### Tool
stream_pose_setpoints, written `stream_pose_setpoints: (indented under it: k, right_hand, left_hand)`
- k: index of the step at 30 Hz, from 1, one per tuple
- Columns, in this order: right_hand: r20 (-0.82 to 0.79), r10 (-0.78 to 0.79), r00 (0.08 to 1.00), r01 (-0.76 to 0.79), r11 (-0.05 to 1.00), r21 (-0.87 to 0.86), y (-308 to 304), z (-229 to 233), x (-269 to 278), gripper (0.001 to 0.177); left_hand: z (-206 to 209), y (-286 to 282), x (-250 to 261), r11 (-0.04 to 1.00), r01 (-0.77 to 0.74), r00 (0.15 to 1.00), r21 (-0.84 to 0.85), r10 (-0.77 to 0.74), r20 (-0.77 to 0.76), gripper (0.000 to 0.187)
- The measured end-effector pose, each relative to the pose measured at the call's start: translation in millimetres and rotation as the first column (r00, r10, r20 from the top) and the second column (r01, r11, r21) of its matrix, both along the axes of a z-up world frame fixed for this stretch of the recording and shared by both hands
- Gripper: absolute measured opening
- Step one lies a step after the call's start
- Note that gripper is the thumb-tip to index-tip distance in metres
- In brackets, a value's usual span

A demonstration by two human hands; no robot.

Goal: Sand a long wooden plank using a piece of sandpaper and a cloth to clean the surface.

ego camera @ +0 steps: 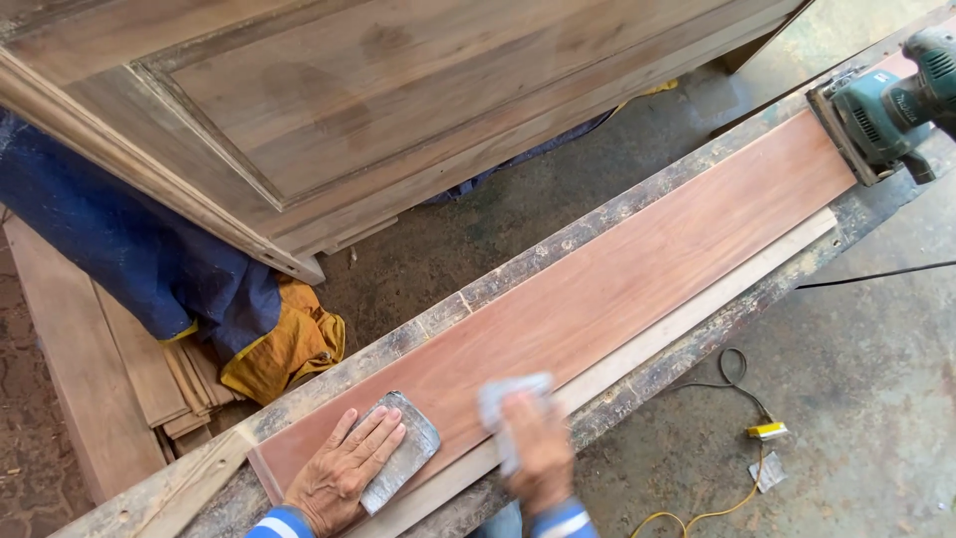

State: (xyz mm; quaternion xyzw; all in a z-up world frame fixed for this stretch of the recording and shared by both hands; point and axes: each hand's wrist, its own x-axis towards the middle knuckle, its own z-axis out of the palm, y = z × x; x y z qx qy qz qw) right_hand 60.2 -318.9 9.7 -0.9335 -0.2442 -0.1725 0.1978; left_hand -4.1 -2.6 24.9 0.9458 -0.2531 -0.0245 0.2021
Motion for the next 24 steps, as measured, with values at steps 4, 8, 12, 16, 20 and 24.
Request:
stream_pose_setpoints:
  k: [4, 8, 12, 16, 20, 24]
  right_hand:
    - [0.098, -0.390, 0.916, 0.401, 0.903, -0.152, -82, 0, 104, 0.025]
    - [0.113, -0.406, 0.907, 0.420, 0.893, -0.165, -30, 7, 64, 0.023]
    - [-0.018, 0.008, 1.000, -0.005, 0.993, 0.114, 60, 14, -36, 0.039]
    - [0.119, 0.151, 0.981, -0.166, 0.978, 0.128, 28, 4, -4, 0.025]
    - [0.196, -0.170, 0.966, 0.203, 0.966, -0.158, -66, 6, 96, 0.015]
    - [0.098, -0.493, 0.864, 0.503, 0.847, -0.173, -68, -1, 113, 0.020]
  left_hand:
    - [2, -1, -2, 1.000, -0.001, 1.000, 0.001, 0.001, -0.010, 0.068]
    - [-1, 1, -1, 1.000, -0.006, 1.000, -0.027, 0.006, 0.004, 0.068]
    - [-8, 1, -6, 1.000, -0.006, 1.000, -0.002, 0.006, -0.010, 0.069]
    - [-10, 2, -5, 1.000, -0.002, 1.000, 0.021, 0.002, -0.007, 0.068]
    - [-18, 0, -7, 1.000, -0.014, 0.999, -0.003, 0.014, -0.028, 0.067]
    - [-9, 0, -6, 1.000, -0.016, 0.999, 0.001, 0.016, -0.035, 0.068]
